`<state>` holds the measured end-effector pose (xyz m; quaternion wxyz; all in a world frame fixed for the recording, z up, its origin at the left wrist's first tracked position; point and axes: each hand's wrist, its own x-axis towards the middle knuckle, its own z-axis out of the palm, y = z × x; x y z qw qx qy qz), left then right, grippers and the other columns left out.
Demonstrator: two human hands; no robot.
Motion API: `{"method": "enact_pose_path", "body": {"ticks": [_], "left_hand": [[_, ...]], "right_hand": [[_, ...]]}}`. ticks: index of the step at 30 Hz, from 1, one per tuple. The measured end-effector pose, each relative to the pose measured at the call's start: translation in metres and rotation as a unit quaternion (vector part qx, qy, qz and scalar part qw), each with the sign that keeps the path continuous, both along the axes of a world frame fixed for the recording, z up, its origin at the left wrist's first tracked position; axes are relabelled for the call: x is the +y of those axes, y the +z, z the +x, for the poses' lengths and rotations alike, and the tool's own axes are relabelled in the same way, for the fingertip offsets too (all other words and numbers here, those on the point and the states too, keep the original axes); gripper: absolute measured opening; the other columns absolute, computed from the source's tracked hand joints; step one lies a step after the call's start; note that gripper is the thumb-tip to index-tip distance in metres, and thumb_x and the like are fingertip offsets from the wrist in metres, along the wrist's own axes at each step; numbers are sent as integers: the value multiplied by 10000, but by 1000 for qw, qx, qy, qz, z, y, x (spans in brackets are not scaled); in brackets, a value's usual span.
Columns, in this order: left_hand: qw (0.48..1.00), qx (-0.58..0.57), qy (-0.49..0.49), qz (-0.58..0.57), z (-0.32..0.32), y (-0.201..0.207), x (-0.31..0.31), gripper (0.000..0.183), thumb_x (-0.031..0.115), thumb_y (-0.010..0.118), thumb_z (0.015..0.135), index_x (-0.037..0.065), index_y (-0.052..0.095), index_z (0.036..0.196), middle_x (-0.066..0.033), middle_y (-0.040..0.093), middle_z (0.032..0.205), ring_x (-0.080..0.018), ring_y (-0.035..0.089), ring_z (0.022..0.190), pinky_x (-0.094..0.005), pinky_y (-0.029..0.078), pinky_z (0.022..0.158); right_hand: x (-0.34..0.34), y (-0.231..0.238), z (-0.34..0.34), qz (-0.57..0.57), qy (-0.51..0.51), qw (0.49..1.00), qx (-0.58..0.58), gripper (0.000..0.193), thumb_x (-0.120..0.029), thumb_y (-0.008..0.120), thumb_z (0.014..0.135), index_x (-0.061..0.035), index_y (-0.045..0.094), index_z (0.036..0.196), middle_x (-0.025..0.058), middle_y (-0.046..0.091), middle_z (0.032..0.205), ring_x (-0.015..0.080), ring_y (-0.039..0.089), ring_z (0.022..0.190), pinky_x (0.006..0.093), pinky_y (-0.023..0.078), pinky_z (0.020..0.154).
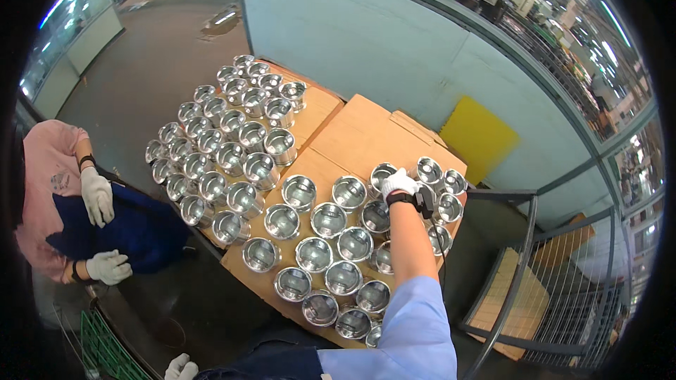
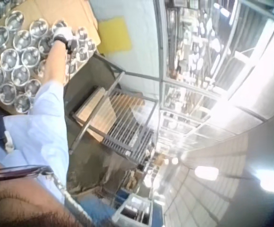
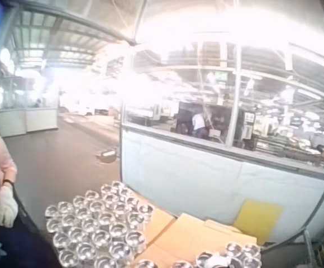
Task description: Transferring metal pistons from a wash basket to a cart and then operating the control panel of an industrial washer.
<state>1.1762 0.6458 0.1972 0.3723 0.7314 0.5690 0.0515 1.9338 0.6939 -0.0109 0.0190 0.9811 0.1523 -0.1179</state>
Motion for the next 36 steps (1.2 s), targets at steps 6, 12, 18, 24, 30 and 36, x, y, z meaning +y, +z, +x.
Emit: {"method": "enact_pose_path", "body": {"ticks": [6,12,18,24,30,36], "left_hand": [[960,-63,227,-152,8,-12,-47,522,205,748,954,-63,586,1372,-280,617,1357,-336,624,1245,-386,496,1063],[978,120,163,-50,18,5,-71,737,523,692,903,3,586,1414,-245,636,1371,-370,617,1278,-407,489,1098],[969,211,129,-7,-7,29,-116,680,576,592,943,152,531,1470,-144,628,1411,-340,614,1283,-467,533,1020],[942,211,259,-21,-102,29,-226,599,561,600,933,159,560,1375,-129,657,1337,-341,631,1248,-511,550,970],[882,162,441,-33,-214,-5,-422,661,537,628,906,96,582,1396,-198,649,1345,-392,634,1223,-478,513,1033],[743,175,645,-35,-267,-5,-597,655,494,652,888,68,585,1381,-226,661,1313,-392,628,1230,-476,517,1025]], "right_hand": [[-18,88,-32,-47,206,976,52,490,-455,460,982,-131,759,1195,160,729,1246,351,696,1168,465,539,984],[-38,154,-120,129,220,967,13,490,-502,542,956,-179,597,1320,205,742,1106,430,706,1012,517,540,871],[-76,220,-245,257,344,891,146,552,-352,673,923,-73,601,1394,151,753,1004,287,727,881,409,555,787],[-100,221,-408,243,580,757,180,515,-329,713,920,-24,651,1330,100,747,865,179,709,722,326,551,647],[-163,196,-614,45,655,696,291,565,-463,704,913,-106,653,1349,99,733,828,219,706,723,340,547,661],[-224,191,-792,95,868,459,161,543,-541,654,919,-106,712,1240,179,772,1018,332,757,955,399,598,818]]}}
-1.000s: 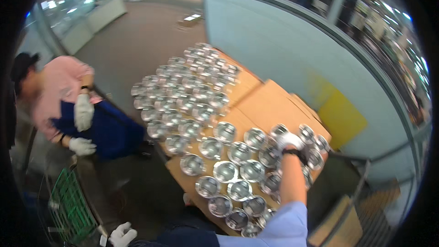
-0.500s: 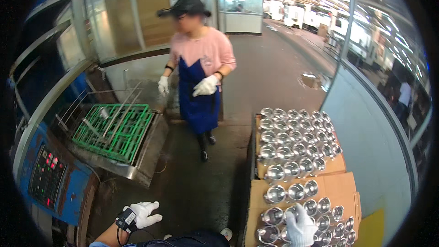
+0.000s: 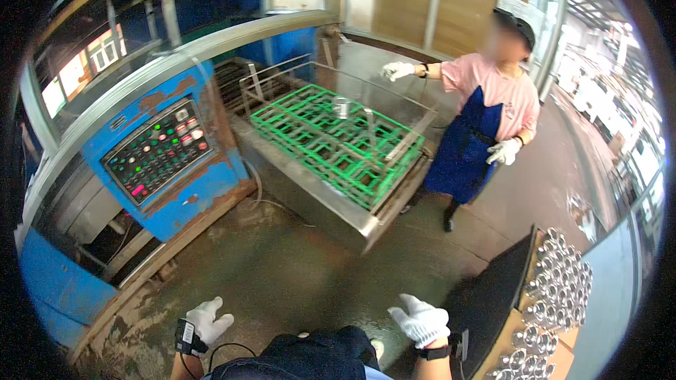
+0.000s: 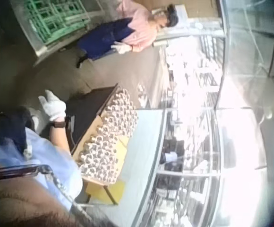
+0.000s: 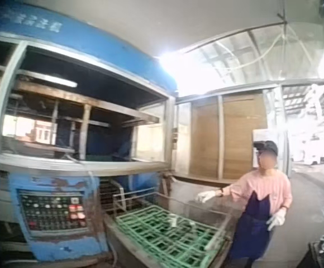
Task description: Transferring metal pistons from a wash basket to a cart and then operating the control panel of an industrial washer.
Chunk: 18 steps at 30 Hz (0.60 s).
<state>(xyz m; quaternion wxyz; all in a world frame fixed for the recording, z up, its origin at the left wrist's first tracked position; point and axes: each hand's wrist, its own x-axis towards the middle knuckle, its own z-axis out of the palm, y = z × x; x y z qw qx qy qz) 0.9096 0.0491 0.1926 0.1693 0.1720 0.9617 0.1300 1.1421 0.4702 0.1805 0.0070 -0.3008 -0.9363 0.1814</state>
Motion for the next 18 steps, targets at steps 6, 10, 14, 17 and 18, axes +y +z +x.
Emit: {"method": "enact_pose_path", "body": {"ticks": [6,10,14,17,18], "left_hand": [[991,60,117,30,-24,-2,-77,654,470,679,884,74,578,1394,-225,672,1295,-391,631,1228,-469,522,1026],[991,69,109,22,-43,-3,-92,655,476,665,903,85,535,1412,-191,682,1259,-371,612,1241,-485,550,977],[986,64,154,-19,-80,-2,-110,716,528,633,926,118,470,1490,-167,599,1431,-354,511,1384,-472,504,1068],[980,84,173,-47,-147,2,-145,728,557,592,949,137,438,1523,-146,542,1506,-371,443,1445,-486,446,1139],[976,90,186,-64,-169,3,-151,727,560,587,953,138,435,1527,-146,538,1510,-379,436,1449,-491,436,1147]], "right_hand": [[-82,-3,-180,-227,214,944,-108,702,-508,637,967,2,555,1443,222,623,1411,324,584,1343,331,440,1122],[-121,-28,-277,-165,344,914,-142,729,-561,601,971,-9,555,1446,228,610,1424,340,563,1358,344,412,1147],[-156,-62,-374,-119,441,877,-147,731,-598,551,980,-35,563,1447,200,601,1445,334,549,1371,357,412,1148],[-199,-80,-462,-132,502,843,-142,736,-609,525,987,-44,556,1457,179,594,1461,332,541,1376,355,404,1153],[-211,-83,-491,-137,516,833,-143,738,-611,518,989,-45,553,1460,174,591,1466,331,539,1378,356,403,1154]]}}
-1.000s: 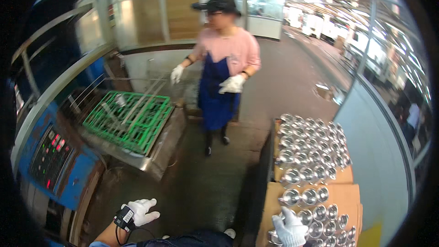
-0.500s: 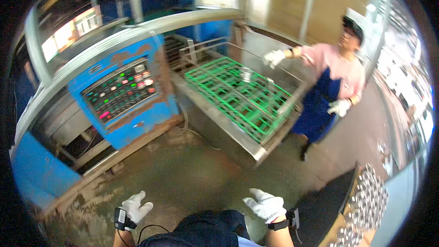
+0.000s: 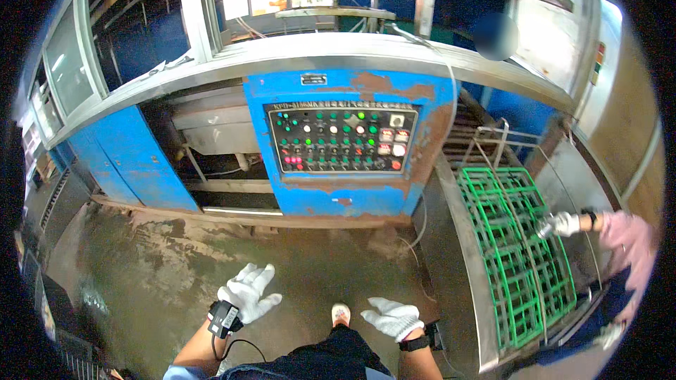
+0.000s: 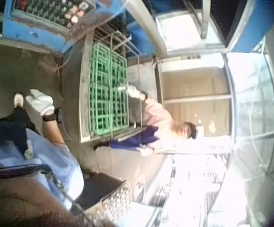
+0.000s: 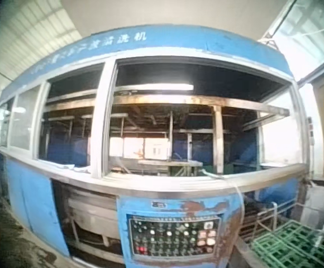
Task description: Transferring metal pistons from a wash basket to a cart and then operating the control panel of an industrial washer.
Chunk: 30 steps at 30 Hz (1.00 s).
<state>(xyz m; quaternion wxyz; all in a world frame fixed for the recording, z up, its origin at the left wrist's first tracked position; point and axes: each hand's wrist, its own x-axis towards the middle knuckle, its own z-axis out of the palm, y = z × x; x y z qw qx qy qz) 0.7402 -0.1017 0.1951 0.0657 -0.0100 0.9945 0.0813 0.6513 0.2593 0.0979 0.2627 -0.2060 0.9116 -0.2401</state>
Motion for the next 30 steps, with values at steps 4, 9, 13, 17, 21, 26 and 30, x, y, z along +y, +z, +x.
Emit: {"method": "enact_pose_path", "body": {"ticks": [4,9,13,17,21,26,30], "left_hand": [[997,-12,76,11,-91,6,-15,759,561,626,923,131,438,1519,-147,466,1567,-394,374,1486,-502,421,1160],[992,129,17,-6,-186,9,-30,699,452,757,817,-34,556,1277,-214,555,1200,-417,487,1147,-512,449,1022],[992,127,24,-10,-240,14,-50,689,471,755,823,-33,564,1252,-222,545,1238,-423,481,1190,-509,442,1047],[986,164,19,36,-301,11,-80,703,466,778,793,-21,576,1258,-222,546,1231,-427,480,1200,-507,440,1047],[970,243,-2,12,-365,-9,-112,796,479,753,803,-30,541,1378,-231,542,1326,-425,439,1266,-497,403,1094],[988,112,-26,104,-449,-16,-160,654,469,663,861,-14,614,1298,-233,647,1249,-438,558,1249,-519,468,1045],[989,58,-59,122,-500,-14,-189,493,482,578,943,19,699,1061,-219,716,1057,-402,683,1037,-508,571,843]], "right_hand": [[-35,1,-102,-112,-53,985,-121,729,-550,587,984,5,542,1453,231,611,1420,365,553,1355,366,416,1142],[-64,30,-208,-203,9,978,33,599,-430,738,930,17,655,1320,216,661,1349,350,613,1278,398,467,1096],[-103,54,-266,-334,-89,934,-86,543,-252,800,908,23,637,1346,198,678,1325,304,623,1276,381,471,1092],[-156,48,-320,-445,-187,862,-156,538,-220,759,937,-20,605,1412,63,686,1197,136,632,1007,278,508,876],[-202,18,-396,-555,-162,772,-263,516,-330,712,981,-66,582,1403,48,637,1033,163,585,868,316,478,737],[-262,-8,-491,-653,-3,575,-493,416,-321,589,1047,-26,603,1341,116,638,1167,259,574,1083,411,446,951],[-299,-5,-513,-622,-141,569,-519,545,-476,423,1103,4,565,1319,159,568,1249,346,449,1255,516,292,1160]]}}
